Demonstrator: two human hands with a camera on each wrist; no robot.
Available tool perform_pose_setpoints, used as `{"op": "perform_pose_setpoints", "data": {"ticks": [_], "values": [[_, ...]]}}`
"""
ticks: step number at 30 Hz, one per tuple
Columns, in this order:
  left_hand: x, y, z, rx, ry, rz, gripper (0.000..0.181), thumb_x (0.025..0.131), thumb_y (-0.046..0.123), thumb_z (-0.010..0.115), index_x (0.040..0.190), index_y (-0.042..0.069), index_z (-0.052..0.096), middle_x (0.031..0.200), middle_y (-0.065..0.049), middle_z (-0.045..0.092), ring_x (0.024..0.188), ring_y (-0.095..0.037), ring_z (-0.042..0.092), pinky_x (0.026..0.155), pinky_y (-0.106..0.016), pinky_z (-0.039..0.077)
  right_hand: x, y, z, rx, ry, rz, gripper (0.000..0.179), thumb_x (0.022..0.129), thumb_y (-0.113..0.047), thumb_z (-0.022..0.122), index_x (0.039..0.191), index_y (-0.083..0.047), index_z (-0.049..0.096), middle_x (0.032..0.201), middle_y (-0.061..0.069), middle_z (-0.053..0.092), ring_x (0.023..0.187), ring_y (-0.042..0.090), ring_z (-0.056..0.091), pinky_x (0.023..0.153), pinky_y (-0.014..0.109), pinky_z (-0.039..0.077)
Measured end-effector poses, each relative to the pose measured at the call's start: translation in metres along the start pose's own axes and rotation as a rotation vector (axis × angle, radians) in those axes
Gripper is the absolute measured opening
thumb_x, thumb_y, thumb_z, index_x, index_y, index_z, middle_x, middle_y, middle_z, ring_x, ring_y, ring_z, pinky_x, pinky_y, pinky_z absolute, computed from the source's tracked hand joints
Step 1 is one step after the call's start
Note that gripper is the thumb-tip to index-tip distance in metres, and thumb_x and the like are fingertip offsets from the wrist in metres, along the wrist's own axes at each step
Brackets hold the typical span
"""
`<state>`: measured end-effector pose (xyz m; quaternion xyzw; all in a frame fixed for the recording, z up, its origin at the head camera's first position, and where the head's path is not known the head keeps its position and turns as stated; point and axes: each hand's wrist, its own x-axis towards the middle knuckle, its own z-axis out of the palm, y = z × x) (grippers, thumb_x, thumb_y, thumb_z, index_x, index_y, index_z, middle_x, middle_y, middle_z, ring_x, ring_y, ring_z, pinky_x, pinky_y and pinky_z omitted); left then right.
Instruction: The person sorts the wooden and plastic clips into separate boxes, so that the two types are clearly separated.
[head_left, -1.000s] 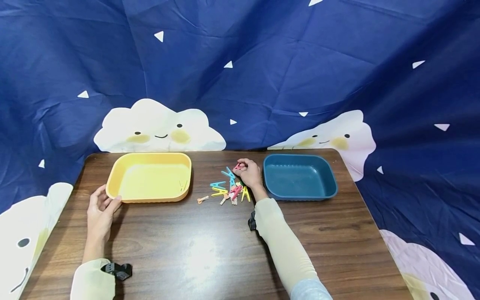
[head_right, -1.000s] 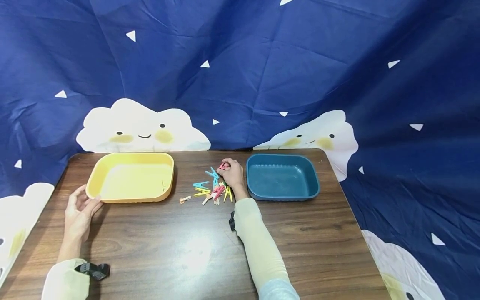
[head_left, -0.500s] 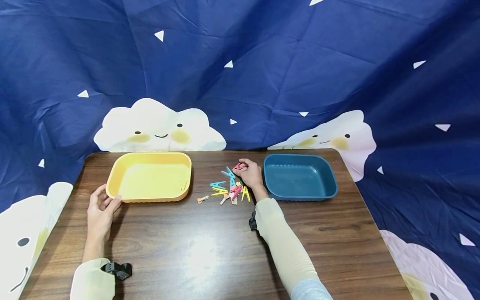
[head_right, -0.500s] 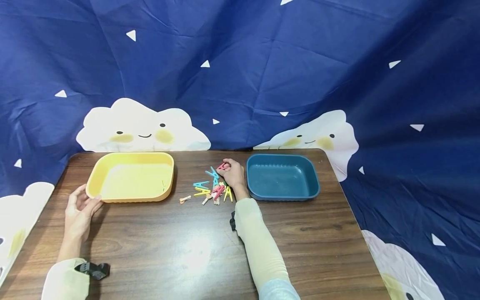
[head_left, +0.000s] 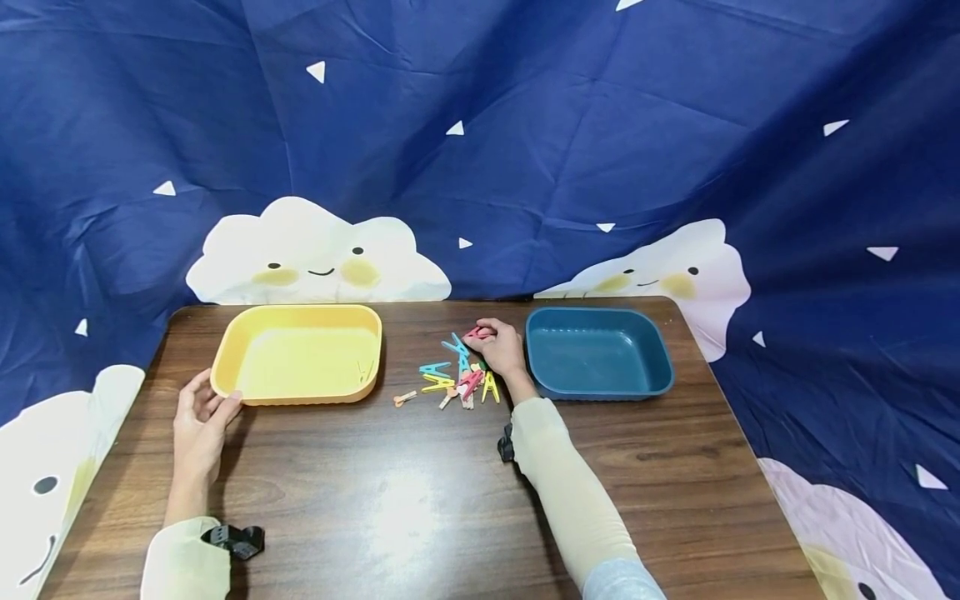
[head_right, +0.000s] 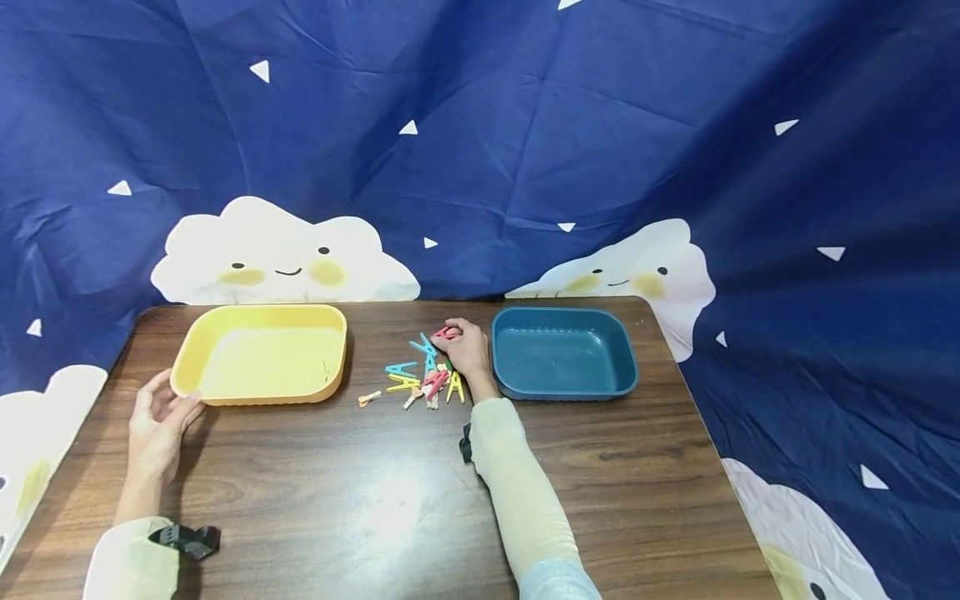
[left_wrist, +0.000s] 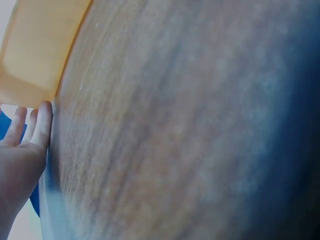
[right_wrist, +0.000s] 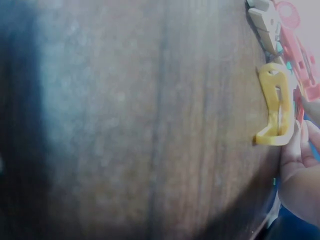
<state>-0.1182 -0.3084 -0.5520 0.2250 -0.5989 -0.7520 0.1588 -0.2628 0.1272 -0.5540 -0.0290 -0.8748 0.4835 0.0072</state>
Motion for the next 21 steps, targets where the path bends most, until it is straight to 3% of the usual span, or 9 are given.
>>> {"op": "perform_pose_setpoints", "data": {"ticks": [9,21], "values": [[0.0016,-0.0017,-0.0019,0.002,-0.008,-0.004,0.061,0.091,-0.009,0.068,0.143,0.016,0.049,0.122,-0.001,0.053,0.107,-0.009,0.057,0.077,-0.013,0.055,-0.0052,-0.0047,-0.0040,0.080,0.023,-0.041,0.040,0.085,-0.016,0.084,0.119,0.000,0.070,0.091,0.005,0.072,0.076,0.016,0.067,0.072,0.029,0.055],[0.0025,-0.0003,-0.0013,0.016,-0.009,0.000,0.062,0.091,-0.010,0.068,0.144,0.015,0.049,0.122,-0.001,0.053,0.108,-0.010,0.055,0.077,-0.012,0.054,-0.0054,-0.0048,-0.0044,0.135,0.006,-0.001,0.044,0.087,-0.016,0.083,0.125,-0.001,0.068,0.099,0.009,0.070,0.071,0.008,0.057,0.064,0.018,0.046]]}}
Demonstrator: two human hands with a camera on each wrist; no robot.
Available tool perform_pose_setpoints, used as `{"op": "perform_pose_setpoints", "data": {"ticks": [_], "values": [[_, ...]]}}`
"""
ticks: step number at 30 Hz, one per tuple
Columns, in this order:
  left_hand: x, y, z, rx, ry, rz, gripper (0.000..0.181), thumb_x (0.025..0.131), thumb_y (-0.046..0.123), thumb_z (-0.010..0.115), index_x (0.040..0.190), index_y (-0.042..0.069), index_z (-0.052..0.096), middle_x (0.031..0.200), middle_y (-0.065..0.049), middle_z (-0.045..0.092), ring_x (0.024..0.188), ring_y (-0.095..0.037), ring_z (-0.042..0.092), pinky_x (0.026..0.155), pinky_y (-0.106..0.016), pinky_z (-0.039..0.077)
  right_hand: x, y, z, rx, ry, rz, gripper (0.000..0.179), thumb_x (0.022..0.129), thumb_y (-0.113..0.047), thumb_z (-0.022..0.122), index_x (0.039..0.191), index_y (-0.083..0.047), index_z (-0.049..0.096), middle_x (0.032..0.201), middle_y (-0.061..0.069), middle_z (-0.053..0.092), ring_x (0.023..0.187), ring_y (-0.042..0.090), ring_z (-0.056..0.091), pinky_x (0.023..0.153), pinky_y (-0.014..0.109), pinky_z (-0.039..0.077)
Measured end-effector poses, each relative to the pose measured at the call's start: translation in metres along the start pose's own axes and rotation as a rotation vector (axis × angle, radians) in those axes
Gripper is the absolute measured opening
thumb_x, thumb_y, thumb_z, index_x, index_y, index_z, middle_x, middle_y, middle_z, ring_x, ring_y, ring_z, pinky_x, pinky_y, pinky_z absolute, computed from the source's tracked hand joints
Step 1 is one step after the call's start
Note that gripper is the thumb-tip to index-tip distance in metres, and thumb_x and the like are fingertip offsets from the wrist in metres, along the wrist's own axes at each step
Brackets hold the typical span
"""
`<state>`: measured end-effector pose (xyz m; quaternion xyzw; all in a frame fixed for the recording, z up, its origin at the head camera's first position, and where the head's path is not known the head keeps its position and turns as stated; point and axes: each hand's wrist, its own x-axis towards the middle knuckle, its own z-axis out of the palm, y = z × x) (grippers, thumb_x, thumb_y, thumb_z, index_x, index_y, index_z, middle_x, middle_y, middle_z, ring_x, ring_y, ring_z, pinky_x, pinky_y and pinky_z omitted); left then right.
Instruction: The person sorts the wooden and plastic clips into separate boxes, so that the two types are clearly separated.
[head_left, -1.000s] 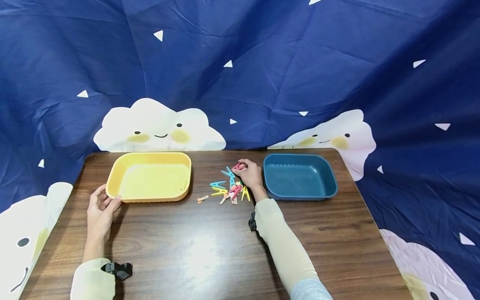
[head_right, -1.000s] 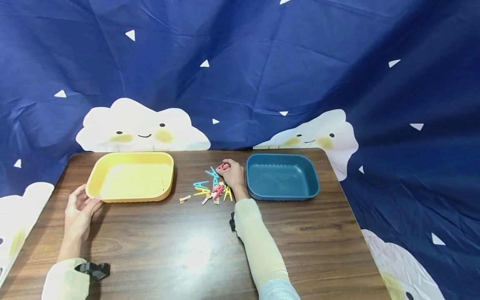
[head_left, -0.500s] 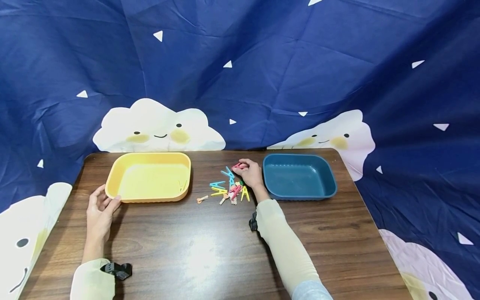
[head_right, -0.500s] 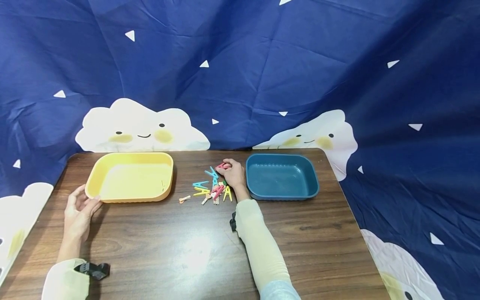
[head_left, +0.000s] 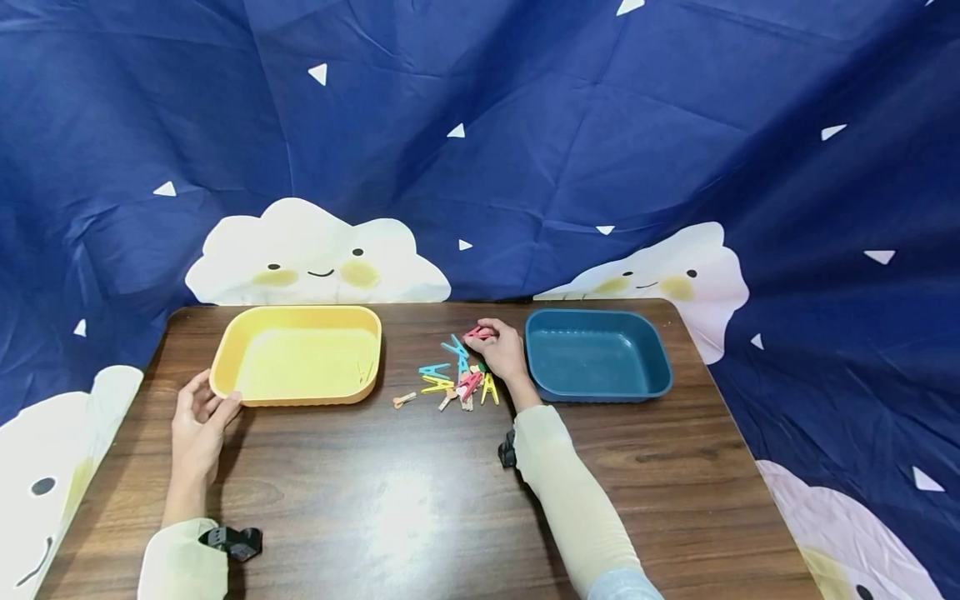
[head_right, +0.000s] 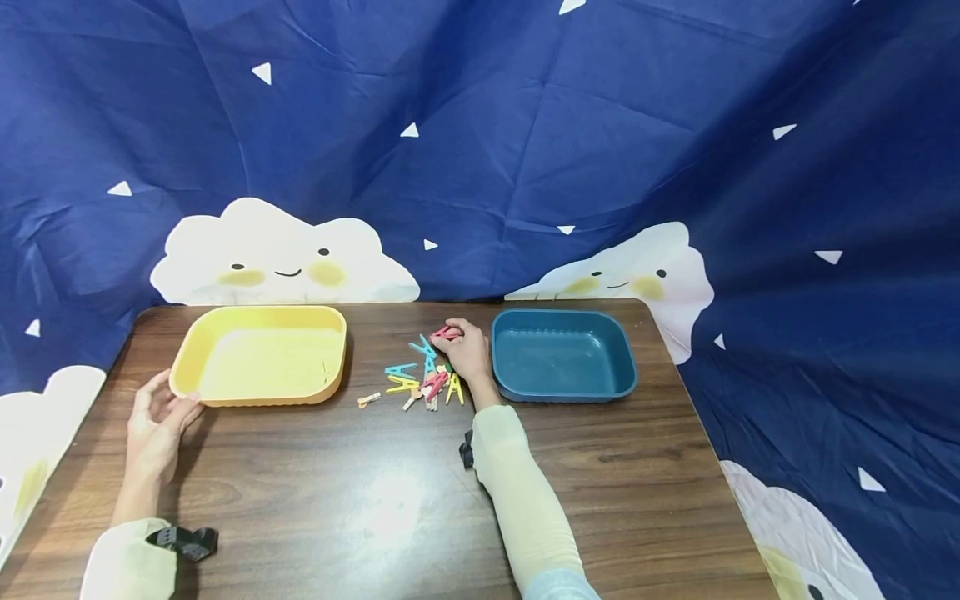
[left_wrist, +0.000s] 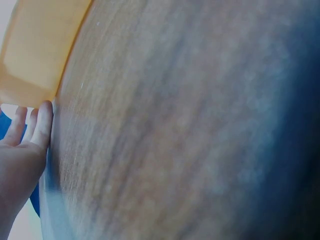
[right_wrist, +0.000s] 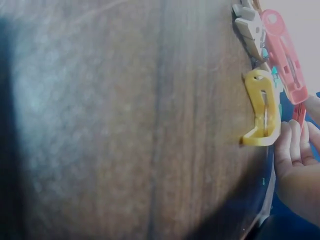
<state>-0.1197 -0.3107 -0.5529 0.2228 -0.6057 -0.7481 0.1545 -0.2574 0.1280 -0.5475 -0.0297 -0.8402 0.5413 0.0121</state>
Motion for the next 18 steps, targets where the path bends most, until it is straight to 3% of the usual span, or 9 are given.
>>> {"op": "perform_pose_setpoints", "data": {"ticks": [6,18], "values": [[0.000,-0.001,-0.001,0.004,-0.002,0.001,0.062,0.091,-0.009,0.069,0.144,0.015,0.049,0.122,-0.001,0.053,0.108,-0.009,0.056,0.077,-0.012,0.054,-0.003,-0.005,0.001,0.023,0.007,-0.017,0.047,0.086,-0.017,0.083,0.127,0.000,0.067,0.100,0.009,0.071,0.071,0.006,0.055,0.062,0.016,0.042],[0.000,-0.002,-0.001,0.001,-0.005,0.000,0.062,0.091,-0.010,0.068,0.145,0.014,0.048,0.122,-0.001,0.054,0.107,-0.009,0.056,0.078,-0.012,0.054,-0.008,-0.025,0.003,-0.023,0.042,-0.094,0.047,0.085,-0.023,0.085,0.126,-0.006,0.069,0.099,0.004,0.073,0.075,0.006,0.059,0.069,0.020,0.047]]}}
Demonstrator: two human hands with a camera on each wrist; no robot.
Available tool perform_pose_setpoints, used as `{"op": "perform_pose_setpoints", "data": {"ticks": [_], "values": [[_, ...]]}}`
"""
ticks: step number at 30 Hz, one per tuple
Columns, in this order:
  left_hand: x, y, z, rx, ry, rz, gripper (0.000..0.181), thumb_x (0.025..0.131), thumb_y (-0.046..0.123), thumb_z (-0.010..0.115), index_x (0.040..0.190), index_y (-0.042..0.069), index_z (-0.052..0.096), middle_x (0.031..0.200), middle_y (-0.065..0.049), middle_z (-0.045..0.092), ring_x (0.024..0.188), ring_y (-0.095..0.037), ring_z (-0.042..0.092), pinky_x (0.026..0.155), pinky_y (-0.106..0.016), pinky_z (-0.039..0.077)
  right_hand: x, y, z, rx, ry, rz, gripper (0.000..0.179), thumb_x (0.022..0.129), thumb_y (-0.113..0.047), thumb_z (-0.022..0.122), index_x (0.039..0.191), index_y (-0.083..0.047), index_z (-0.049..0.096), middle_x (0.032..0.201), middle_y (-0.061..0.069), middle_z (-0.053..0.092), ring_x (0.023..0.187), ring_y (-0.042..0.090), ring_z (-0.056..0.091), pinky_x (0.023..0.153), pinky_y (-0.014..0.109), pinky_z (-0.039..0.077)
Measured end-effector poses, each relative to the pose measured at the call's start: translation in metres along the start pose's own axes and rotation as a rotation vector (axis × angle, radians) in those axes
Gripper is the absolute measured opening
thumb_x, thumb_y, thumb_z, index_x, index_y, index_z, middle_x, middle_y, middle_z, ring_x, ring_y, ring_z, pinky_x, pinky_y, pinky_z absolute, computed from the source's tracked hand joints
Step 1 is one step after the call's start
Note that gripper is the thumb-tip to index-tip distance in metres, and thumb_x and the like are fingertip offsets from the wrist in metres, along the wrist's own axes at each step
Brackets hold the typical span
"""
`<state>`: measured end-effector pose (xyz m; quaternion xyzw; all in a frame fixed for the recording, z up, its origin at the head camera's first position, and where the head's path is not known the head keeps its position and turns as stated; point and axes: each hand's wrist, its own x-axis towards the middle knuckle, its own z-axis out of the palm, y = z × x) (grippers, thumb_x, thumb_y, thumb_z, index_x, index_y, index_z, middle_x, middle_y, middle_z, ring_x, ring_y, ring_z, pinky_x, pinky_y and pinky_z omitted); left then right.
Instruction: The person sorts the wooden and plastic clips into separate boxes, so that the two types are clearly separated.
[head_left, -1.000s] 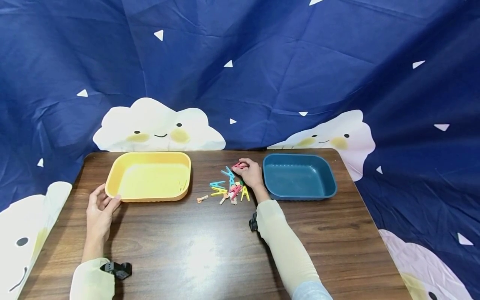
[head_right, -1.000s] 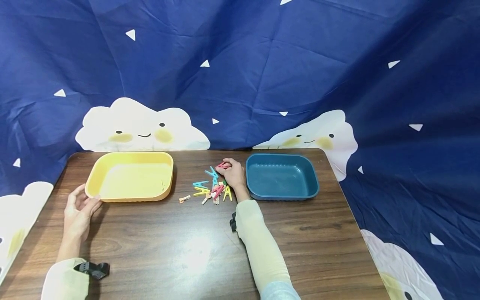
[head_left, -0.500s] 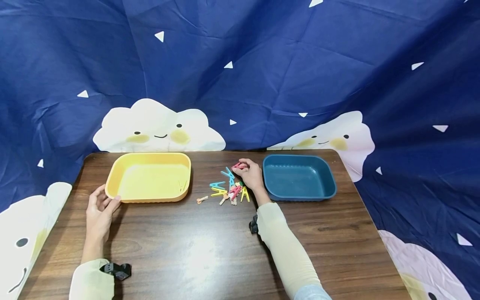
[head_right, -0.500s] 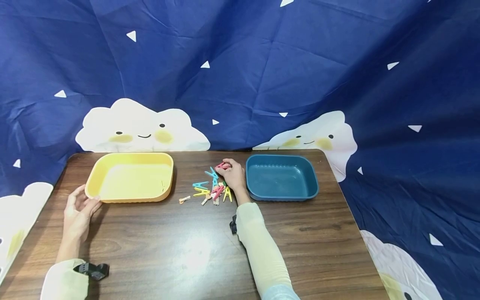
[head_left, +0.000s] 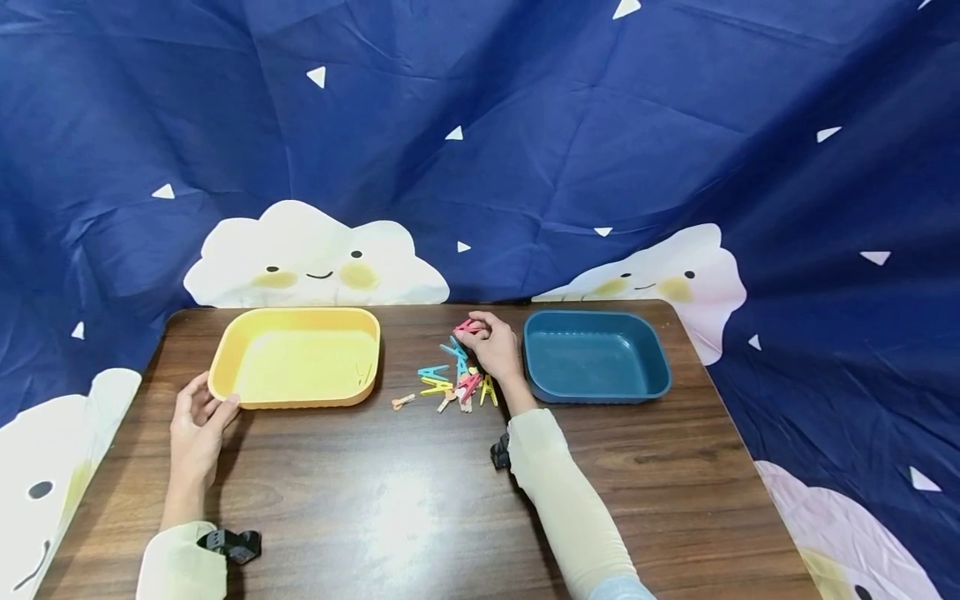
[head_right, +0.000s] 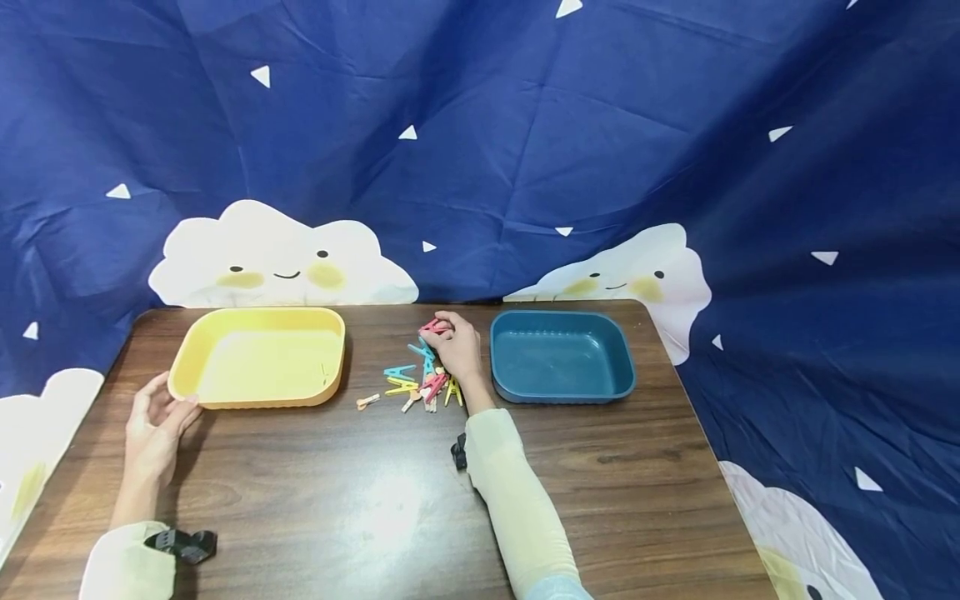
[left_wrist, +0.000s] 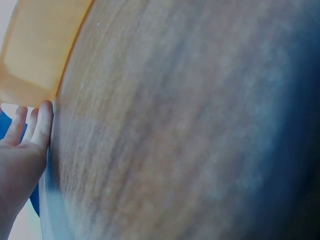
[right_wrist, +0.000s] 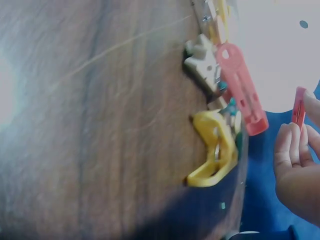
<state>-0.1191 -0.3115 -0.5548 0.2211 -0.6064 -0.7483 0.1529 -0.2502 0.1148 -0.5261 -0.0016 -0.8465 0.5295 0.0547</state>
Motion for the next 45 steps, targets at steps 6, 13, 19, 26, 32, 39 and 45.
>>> {"op": "perform_pose_setpoints", "data": {"ticks": [6,13,19,26,32,39,45], "values": [[-0.002,-0.001,-0.001,-0.012,-0.005,-0.002,0.062,0.091,-0.010,0.068,0.145,0.014,0.047,0.122,-0.001,0.053,0.108,-0.008,0.057,0.078,-0.012,0.054,-0.007,-0.009,0.005,0.049,0.006,-0.033,0.045,0.085,-0.018,0.085,0.125,-0.004,0.069,0.097,0.006,0.072,0.073,0.007,0.056,0.065,0.017,0.045],[-0.002,-0.001,-0.001,-0.027,-0.009,0.005,0.061,0.091,-0.011,0.067,0.144,0.013,0.048,0.122,-0.001,0.054,0.107,-0.009,0.057,0.079,-0.013,0.054,-0.009,-0.018,0.012,0.100,0.004,-0.050,0.046,0.084,-0.015,0.085,0.125,-0.002,0.069,0.096,0.007,0.072,0.073,0.005,0.057,0.066,0.016,0.046],[0.000,0.000,0.001,-0.036,-0.017,0.015,0.061,0.091,-0.012,0.066,0.144,0.013,0.048,0.122,-0.002,0.054,0.107,-0.009,0.057,0.078,-0.012,0.054,-0.009,-0.028,0.014,0.129,0.008,-0.075,0.044,0.084,-0.013,0.085,0.123,-0.001,0.069,0.095,0.008,0.072,0.070,0.003,0.058,0.065,0.015,0.047],[-0.001,0.000,0.001,-0.027,0.005,0.002,0.061,0.091,-0.012,0.067,0.143,0.015,0.050,0.122,-0.001,0.054,0.107,-0.008,0.057,0.078,-0.012,0.054,-0.011,-0.037,0.020,0.139,-0.009,-0.095,0.043,0.084,-0.014,0.085,0.123,-0.003,0.069,0.095,0.006,0.071,0.070,0.004,0.057,0.063,0.016,0.046],[-0.005,0.001,0.000,-0.024,0.003,-0.002,0.060,0.092,-0.012,0.066,0.143,0.015,0.050,0.120,-0.001,0.054,0.106,-0.008,0.057,0.078,-0.013,0.054,-0.013,-0.040,0.026,0.131,-0.022,-0.101,0.042,0.085,-0.014,0.084,0.123,-0.003,0.069,0.094,0.005,0.070,0.068,0.003,0.054,0.060,0.015,0.043],[-0.005,0.001,0.000,-0.021,0.007,-0.005,0.060,0.091,-0.012,0.066,0.143,0.015,0.050,0.121,-0.001,0.054,0.107,-0.009,0.057,0.078,-0.012,0.054,-0.015,-0.047,0.031,0.143,-0.029,-0.139,0.042,0.083,-0.012,0.085,0.121,-0.001,0.070,0.092,0.006,0.071,0.067,0.002,0.052,0.060,0.013,0.042],[-0.003,0.000,-0.001,-0.029,0.001,-0.006,0.061,0.091,-0.011,0.067,0.143,0.016,0.050,0.121,-0.001,0.055,0.107,-0.009,0.057,0.077,-0.012,0.054,-0.016,-0.050,0.037,0.099,-0.051,-0.138,0.043,0.083,-0.015,0.086,0.121,-0.002,0.070,0.091,0.002,0.070,0.068,0.002,0.051,0.061,0.014,0.041]]}}
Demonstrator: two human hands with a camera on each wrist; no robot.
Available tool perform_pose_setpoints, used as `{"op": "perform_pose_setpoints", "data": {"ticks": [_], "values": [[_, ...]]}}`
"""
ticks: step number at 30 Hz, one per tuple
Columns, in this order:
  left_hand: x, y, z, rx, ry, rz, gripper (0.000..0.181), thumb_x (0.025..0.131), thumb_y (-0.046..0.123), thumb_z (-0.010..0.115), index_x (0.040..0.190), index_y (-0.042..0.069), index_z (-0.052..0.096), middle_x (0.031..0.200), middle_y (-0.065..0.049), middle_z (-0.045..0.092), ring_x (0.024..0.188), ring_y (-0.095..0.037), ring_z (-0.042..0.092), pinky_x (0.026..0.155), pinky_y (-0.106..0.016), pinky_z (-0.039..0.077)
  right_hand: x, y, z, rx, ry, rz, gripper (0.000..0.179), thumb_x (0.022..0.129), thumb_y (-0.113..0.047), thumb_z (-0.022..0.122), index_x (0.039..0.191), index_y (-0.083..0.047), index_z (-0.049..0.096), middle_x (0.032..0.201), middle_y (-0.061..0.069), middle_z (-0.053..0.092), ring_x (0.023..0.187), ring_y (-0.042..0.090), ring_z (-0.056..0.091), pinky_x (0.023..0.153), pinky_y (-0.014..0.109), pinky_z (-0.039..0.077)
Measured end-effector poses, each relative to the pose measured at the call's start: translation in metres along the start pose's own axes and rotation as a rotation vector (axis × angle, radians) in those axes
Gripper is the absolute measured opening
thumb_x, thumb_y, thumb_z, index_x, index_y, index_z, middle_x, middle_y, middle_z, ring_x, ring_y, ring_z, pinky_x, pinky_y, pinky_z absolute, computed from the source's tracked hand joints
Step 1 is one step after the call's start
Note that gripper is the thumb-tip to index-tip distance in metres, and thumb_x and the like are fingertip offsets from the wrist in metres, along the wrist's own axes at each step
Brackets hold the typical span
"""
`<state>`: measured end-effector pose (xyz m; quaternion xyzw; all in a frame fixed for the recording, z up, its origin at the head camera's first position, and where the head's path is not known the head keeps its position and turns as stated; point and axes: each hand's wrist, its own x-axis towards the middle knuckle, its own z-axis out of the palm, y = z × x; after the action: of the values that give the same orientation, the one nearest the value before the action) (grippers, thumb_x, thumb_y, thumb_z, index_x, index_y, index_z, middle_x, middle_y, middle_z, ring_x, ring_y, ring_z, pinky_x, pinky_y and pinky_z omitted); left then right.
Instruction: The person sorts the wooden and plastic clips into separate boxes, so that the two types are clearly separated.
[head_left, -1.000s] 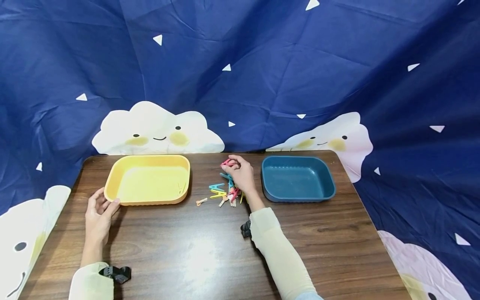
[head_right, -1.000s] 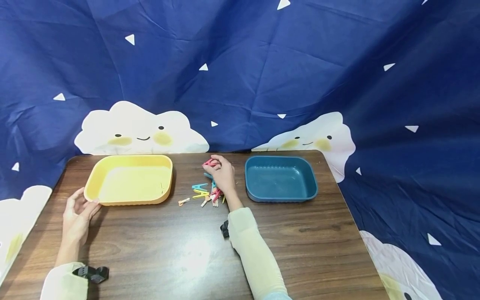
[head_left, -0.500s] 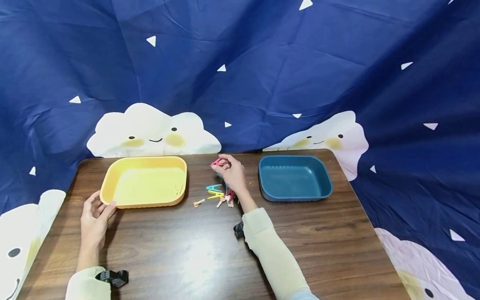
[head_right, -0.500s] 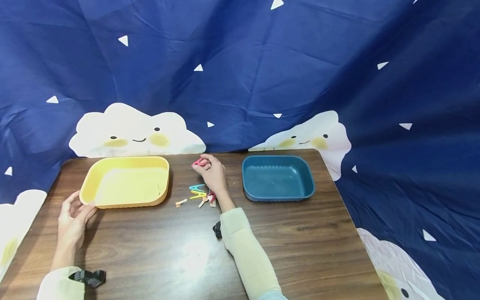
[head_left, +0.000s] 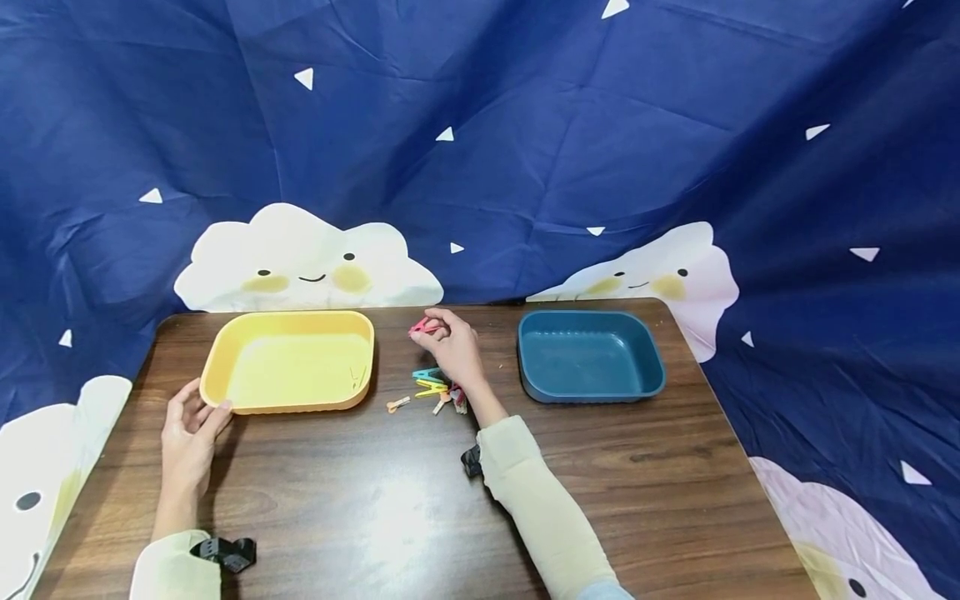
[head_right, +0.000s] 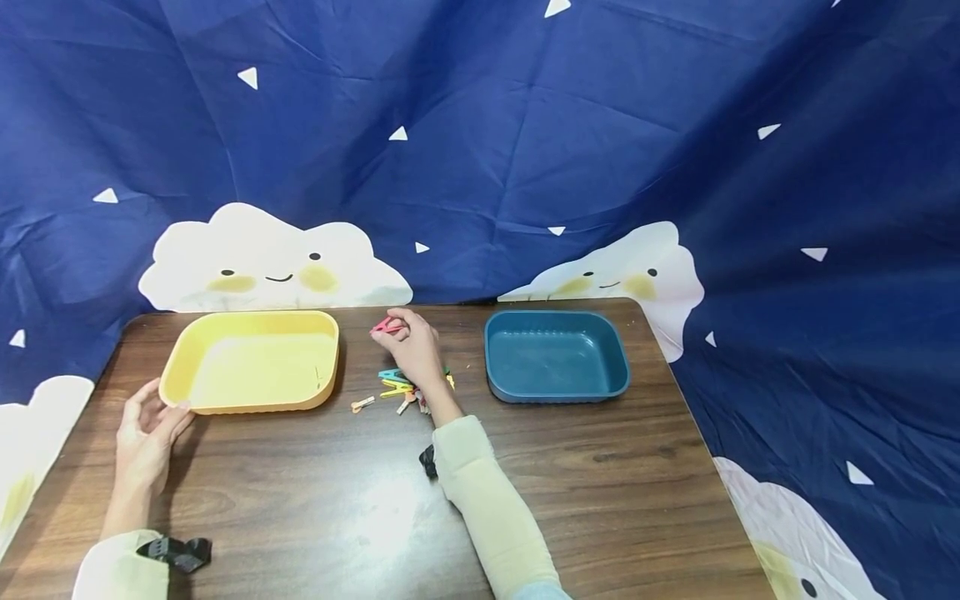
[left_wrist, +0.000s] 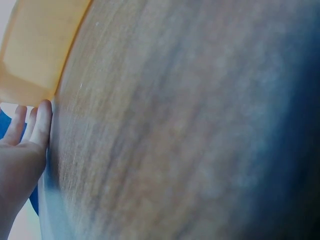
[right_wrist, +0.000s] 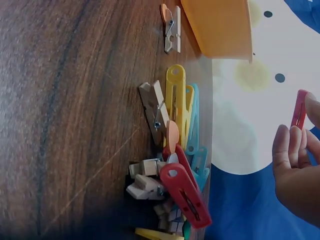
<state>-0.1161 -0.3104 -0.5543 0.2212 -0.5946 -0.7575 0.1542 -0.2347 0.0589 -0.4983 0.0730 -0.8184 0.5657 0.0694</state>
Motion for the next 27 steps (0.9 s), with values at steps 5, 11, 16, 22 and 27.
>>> {"op": "perform_pose_setpoints", "data": {"ticks": [5,11,16,22,27], "values": [[0.000,0.000,0.000,-0.022,-0.004,0.004,0.060,0.091,-0.013,0.066,0.142,0.015,0.051,0.119,0.000,0.056,0.105,-0.007,0.059,0.076,-0.013,0.055,-0.001,-0.004,0.005,-0.024,-0.021,-0.019,0.044,0.084,-0.017,0.086,0.122,-0.003,0.070,0.094,0.003,0.071,0.070,0.002,0.053,0.063,0.015,0.044],[0.000,0.000,0.000,-0.007,-0.021,0.025,0.060,0.091,-0.011,0.068,0.141,0.016,0.051,0.121,0.001,0.056,0.105,-0.006,0.058,0.078,-0.012,0.054,-0.003,-0.010,0.010,-0.027,-0.050,-0.021,0.046,0.084,-0.018,0.086,0.124,-0.002,0.069,0.096,0.003,0.071,0.073,0.003,0.054,0.066,0.016,0.046],[0.000,0.003,0.000,0.005,-0.016,0.000,0.061,0.091,-0.010,0.068,0.143,0.016,0.049,0.122,0.000,0.054,0.105,-0.007,0.057,0.078,-0.012,0.054,-0.003,-0.014,0.015,-0.045,-0.071,-0.028,0.045,0.084,-0.018,0.086,0.123,-0.004,0.069,0.095,0.002,0.071,0.073,0.002,0.055,0.066,0.016,0.047],[-0.001,0.003,0.000,-0.004,-0.027,0.003,0.061,0.091,-0.011,0.068,0.142,0.015,0.049,0.121,0.000,0.054,0.104,-0.007,0.058,0.078,-0.012,0.054,-0.005,-0.019,0.018,-0.057,-0.105,-0.046,0.044,0.085,-0.018,0.085,0.123,-0.005,0.069,0.096,0.002,0.070,0.074,0.003,0.055,0.066,0.017,0.047],[0.000,0.001,-0.001,-0.008,-0.023,0.006,0.060,0.090,-0.011,0.069,0.141,0.016,0.050,0.120,-0.001,0.054,0.104,-0.007,0.058,0.078,-0.012,0.054,-0.007,-0.021,0.024,-0.068,-0.139,-0.075,0.044,0.085,-0.019,0.085,0.124,-0.004,0.069,0.097,0.002,0.070,0.078,0.009,0.059,0.069,0.019,0.049]]}}
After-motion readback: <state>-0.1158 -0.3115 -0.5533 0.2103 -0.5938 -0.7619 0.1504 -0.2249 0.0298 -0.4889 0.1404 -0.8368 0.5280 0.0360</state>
